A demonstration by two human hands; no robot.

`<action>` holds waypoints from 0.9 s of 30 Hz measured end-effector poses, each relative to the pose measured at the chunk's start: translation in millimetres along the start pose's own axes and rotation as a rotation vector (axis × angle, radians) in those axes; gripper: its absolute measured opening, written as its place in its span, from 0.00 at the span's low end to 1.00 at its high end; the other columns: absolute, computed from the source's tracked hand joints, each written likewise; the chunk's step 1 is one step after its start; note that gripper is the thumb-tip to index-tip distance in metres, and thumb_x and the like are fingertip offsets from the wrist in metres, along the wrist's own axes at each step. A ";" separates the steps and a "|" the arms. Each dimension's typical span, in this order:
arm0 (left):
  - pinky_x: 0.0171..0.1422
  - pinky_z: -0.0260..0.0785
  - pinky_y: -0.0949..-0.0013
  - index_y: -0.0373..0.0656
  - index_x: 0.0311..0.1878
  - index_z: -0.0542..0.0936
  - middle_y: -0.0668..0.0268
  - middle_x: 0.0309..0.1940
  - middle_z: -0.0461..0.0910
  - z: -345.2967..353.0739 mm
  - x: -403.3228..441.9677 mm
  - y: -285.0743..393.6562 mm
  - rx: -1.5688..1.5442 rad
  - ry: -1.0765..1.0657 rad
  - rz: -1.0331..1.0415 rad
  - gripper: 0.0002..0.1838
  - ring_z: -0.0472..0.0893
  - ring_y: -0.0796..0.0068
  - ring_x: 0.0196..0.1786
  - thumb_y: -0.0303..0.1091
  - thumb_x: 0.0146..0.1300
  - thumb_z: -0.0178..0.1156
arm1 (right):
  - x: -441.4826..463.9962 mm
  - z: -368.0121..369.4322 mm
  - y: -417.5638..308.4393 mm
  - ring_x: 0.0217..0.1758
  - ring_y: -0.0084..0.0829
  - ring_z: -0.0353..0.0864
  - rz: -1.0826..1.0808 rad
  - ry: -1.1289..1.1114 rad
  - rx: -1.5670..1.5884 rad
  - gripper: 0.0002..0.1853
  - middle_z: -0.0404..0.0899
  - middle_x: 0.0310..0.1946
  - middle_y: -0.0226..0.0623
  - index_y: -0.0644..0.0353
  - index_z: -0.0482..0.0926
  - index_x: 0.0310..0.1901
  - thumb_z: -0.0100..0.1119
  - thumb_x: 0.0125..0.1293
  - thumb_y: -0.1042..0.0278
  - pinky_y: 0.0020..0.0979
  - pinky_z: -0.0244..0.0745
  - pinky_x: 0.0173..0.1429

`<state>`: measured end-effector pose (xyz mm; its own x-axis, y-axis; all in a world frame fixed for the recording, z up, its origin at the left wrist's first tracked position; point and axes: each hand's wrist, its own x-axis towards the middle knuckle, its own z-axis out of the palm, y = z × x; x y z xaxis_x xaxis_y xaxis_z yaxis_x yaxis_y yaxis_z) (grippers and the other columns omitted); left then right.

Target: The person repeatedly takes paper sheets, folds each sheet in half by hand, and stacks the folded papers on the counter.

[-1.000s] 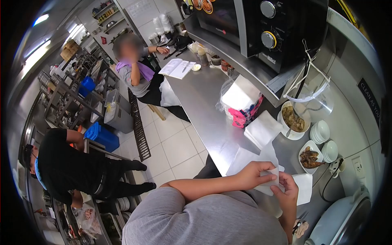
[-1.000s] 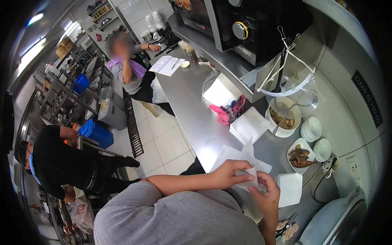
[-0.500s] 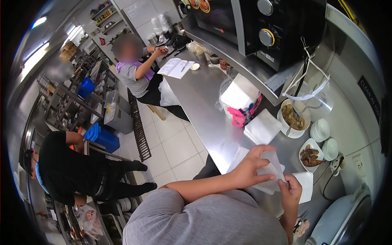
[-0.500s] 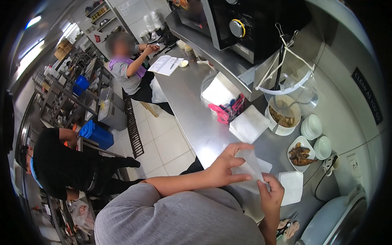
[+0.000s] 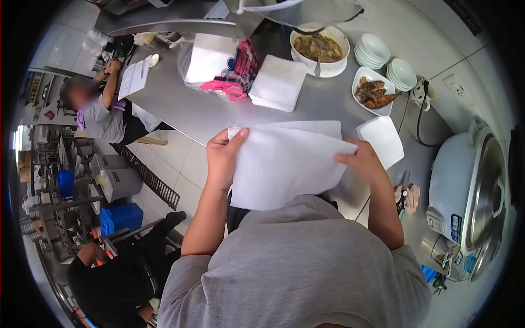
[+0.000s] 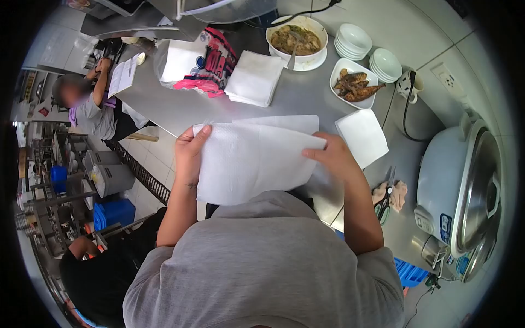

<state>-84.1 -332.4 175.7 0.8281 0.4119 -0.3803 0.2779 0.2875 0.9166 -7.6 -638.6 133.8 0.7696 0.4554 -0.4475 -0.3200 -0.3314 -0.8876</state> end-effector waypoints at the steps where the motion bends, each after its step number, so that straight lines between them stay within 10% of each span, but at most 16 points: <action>1: 0.44 0.72 0.75 0.37 0.38 0.83 0.66 0.36 0.84 -5.0 4.6 -14.8 -0.043 -0.027 -0.044 0.05 0.80 0.80 0.37 0.27 0.60 0.66 | 5.9 -0.5 12.2 0.40 0.25 0.80 0.032 0.027 0.053 0.15 0.83 0.40 0.34 0.66 0.80 0.47 0.64 0.60 0.71 0.28 0.73 0.49; 7: 0.44 0.72 0.76 0.37 0.51 0.78 0.67 0.39 0.82 -39.7 53.6 -124.1 0.035 -0.149 -0.121 0.16 0.80 0.79 0.36 0.22 0.58 0.64 | 57.0 11.6 79.7 0.39 0.27 0.80 0.050 0.190 0.403 0.14 0.83 0.38 0.36 0.66 0.79 0.48 0.60 0.61 0.71 0.30 0.74 0.46; 13: 0.40 0.71 0.75 0.38 0.60 0.70 0.68 0.37 0.79 -37.3 67.1 -137.8 0.035 -0.057 -0.231 0.26 0.77 0.81 0.36 0.23 0.58 0.65 | 87.1 11.8 112.9 0.36 0.30 0.81 0.047 0.438 0.003 0.16 0.83 0.36 0.40 0.65 0.77 0.48 0.62 0.58 0.69 0.31 0.75 0.43; 27: 0.37 0.70 0.79 0.36 0.56 0.73 0.71 0.30 0.75 -17.2 86.4 -154.7 0.408 0.076 0.116 0.24 0.73 0.84 0.30 0.20 0.54 0.65 | 92.0 19.8 102.5 0.36 0.35 0.81 -0.095 0.617 -0.229 0.22 0.81 0.34 0.40 0.63 0.75 0.53 0.66 0.55 0.70 0.34 0.74 0.42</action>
<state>-63.9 -326.4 -1.1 0.8311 0.4886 -0.2655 0.3672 -0.1237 0.9219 19.4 -614.4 -0.5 0.9857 -0.0431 -0.1630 -0.1619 -0.5115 -0.8439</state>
